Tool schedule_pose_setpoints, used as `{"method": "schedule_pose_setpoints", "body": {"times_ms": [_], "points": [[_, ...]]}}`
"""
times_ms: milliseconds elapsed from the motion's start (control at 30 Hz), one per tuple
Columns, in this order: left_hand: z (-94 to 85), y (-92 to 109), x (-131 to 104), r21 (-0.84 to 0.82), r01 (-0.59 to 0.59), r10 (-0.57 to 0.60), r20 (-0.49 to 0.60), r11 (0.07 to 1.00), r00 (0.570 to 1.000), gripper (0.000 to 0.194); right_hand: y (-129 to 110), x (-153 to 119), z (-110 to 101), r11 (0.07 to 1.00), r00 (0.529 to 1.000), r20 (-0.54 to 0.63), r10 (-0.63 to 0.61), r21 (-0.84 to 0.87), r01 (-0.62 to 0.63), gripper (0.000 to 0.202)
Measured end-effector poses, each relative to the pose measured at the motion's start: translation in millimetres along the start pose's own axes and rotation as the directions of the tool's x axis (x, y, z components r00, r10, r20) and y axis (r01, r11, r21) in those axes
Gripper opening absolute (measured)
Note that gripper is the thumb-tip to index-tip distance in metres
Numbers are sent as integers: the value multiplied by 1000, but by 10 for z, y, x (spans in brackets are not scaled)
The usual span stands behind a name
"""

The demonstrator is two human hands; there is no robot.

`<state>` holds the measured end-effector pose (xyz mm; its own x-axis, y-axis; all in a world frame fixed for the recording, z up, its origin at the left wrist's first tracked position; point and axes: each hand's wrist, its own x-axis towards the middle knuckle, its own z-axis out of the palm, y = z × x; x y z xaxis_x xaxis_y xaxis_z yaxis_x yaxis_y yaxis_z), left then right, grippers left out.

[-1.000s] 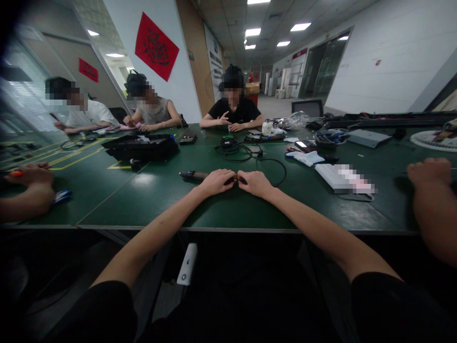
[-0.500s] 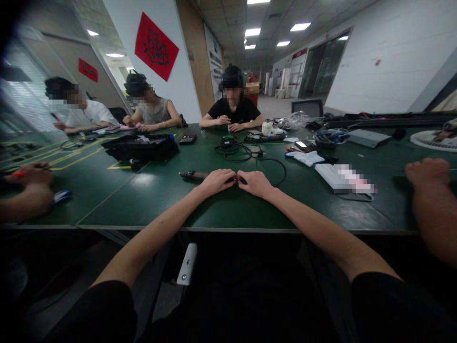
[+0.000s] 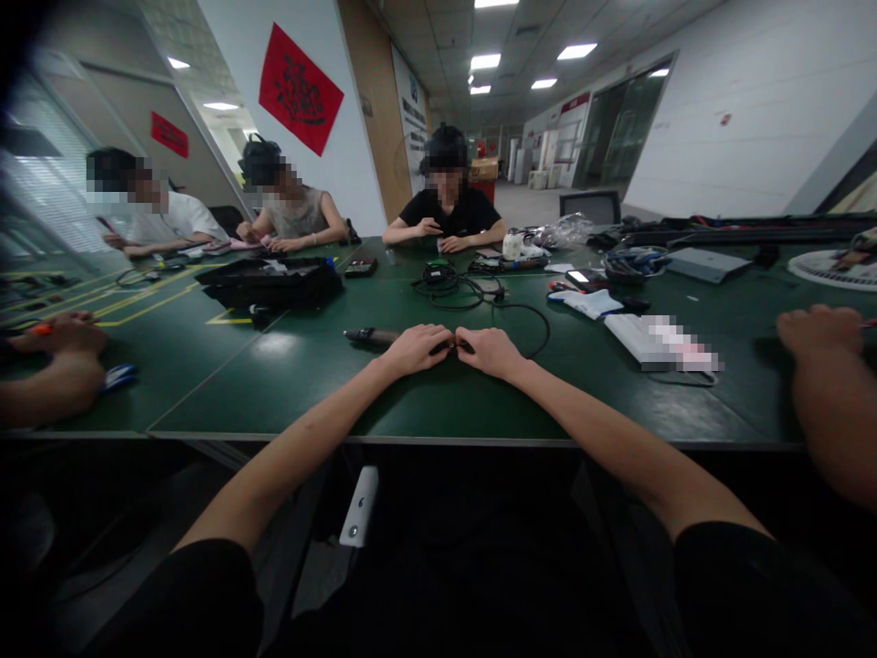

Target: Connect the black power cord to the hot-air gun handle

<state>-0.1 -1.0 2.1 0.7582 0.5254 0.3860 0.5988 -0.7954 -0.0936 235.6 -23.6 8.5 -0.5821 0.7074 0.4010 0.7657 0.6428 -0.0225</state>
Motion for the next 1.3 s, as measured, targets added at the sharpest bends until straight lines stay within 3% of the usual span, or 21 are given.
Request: {"method": "schedule_pose_setpoints", "body": {"times_ms": [200,400,1000,1300], "points": [[27,-4,18,18,74,-74,-3,997,997,27,-3,-1,-7,1000,1000,-6,5,3,-5,15],[-7,7,-12,0,14,-14,-2,1000,1000,24,9,2,7,1000,1000,-15,-7,5,7,15],[35,-40,2,32,28,-28,-12,999,1000,31,61,11,59,996,1000,-28,-9,87,12,19],[24,-218,-80,17,74,-74,8,997,997,24,-122,165,-3,994,998,38,59,88,-62,29]]}}
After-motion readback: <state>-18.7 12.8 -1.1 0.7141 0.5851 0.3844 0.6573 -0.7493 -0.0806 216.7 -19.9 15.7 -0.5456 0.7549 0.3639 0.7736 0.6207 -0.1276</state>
